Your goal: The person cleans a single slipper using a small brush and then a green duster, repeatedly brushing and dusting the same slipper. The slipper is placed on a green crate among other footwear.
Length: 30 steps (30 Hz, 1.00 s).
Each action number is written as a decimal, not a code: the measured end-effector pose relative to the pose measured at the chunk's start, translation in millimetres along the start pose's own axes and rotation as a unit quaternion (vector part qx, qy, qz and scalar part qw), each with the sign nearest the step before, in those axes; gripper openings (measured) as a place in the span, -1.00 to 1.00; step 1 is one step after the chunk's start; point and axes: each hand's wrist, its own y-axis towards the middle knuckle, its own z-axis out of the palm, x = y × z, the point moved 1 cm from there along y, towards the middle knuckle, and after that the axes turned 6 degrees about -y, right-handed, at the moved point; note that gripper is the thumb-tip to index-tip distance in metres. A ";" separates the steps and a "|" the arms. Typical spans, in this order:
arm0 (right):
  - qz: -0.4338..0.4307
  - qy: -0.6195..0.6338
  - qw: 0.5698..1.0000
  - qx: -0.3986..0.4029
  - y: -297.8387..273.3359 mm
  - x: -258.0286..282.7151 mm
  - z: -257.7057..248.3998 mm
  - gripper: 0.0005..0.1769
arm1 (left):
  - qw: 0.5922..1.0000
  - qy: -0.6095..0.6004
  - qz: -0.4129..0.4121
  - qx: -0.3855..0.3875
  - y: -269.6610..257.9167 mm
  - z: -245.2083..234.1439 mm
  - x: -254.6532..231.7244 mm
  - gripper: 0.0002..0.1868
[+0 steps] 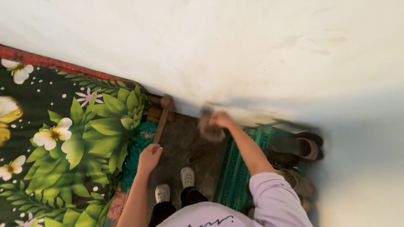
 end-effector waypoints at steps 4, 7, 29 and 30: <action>0.014 -0.030 0.996 -0.080 13.8 -13.8 -16.1 -0.53 | 0.999 0.022 -0.016 -0.016 -2.6 -7.7 -2.4 -0.60; 0.012 -0.028 0.998 -0.063 8.2 -10.7 9.2 -0.49 | 1.000 0.018 -0.022 -0.001 0.0 -9.6 -6.9 -0.59; 0.111 0.407 0.891 -0.168 13.6 -25.4 6.6 -0.62 | 0.999 0.014 -0.041 -0.010 -17.3 -8.3 -10.2 -0.60; 0.114 0.435 0.877 -0.166 12.3 -24.0 13.4 -0.63 | 0.999 0.007 -0.036 -0.011 -16.4 -6.3 -10.9 -0.60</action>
